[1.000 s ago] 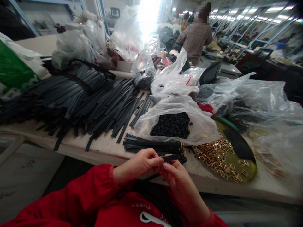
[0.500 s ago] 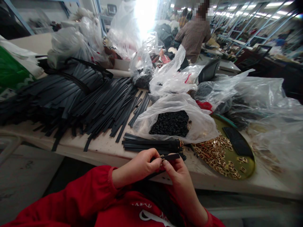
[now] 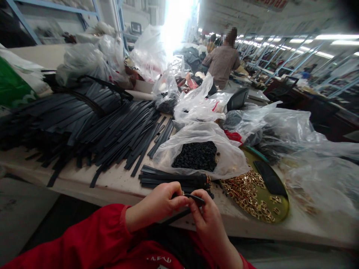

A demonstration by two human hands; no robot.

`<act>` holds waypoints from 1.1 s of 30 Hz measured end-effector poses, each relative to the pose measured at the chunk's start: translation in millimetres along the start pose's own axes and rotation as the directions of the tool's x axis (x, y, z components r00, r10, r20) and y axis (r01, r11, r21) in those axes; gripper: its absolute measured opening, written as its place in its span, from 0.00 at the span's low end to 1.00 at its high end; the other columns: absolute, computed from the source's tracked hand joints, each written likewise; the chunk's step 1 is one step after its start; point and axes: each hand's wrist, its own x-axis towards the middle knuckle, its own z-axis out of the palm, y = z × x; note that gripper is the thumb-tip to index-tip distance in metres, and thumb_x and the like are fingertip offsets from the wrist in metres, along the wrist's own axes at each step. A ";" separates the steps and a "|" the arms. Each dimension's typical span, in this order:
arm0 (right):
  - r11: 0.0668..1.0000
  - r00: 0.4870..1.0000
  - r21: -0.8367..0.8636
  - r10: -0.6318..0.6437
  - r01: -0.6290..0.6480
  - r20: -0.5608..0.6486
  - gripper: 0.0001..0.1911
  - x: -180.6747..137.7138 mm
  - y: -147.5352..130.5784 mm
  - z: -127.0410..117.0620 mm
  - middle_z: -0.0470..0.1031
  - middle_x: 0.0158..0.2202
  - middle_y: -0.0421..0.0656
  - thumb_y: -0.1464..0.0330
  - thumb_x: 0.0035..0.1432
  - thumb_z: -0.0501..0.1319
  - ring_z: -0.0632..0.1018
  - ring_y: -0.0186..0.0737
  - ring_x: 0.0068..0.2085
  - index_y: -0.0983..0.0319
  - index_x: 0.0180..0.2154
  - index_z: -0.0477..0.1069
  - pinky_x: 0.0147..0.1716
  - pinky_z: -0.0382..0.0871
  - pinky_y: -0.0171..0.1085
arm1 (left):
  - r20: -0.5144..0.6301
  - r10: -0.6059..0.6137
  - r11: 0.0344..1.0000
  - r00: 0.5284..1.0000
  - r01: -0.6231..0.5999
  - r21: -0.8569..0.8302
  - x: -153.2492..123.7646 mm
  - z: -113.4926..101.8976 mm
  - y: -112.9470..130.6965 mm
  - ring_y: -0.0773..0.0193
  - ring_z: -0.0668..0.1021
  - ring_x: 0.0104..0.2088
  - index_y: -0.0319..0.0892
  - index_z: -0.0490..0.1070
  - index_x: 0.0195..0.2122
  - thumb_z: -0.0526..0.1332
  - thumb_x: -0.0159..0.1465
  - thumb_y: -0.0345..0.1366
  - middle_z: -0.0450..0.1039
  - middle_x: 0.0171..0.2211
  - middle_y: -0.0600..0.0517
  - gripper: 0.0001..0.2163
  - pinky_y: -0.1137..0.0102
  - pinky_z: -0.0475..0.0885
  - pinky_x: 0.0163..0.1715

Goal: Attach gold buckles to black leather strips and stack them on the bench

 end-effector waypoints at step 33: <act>0.734 0.937 -0.677 0.198 0.051 0.286 0.06 148.3 83.4 -25.8 0.74 0.35 0.47 0.71 0.52 0.55 0.73 0.40 0.35 0.63 0.33 0.69 0.32 0.58 0.34 | -0.147 -0.011 0.950 0.989 -0.035 -0.311 49.2 -1.2 -21.2 0.74 0.61 0.19 0.39 0.65 0.31 0.53 0.58 0.41 0.59 0.20 0.60 0.10 0.78 0.57 0.18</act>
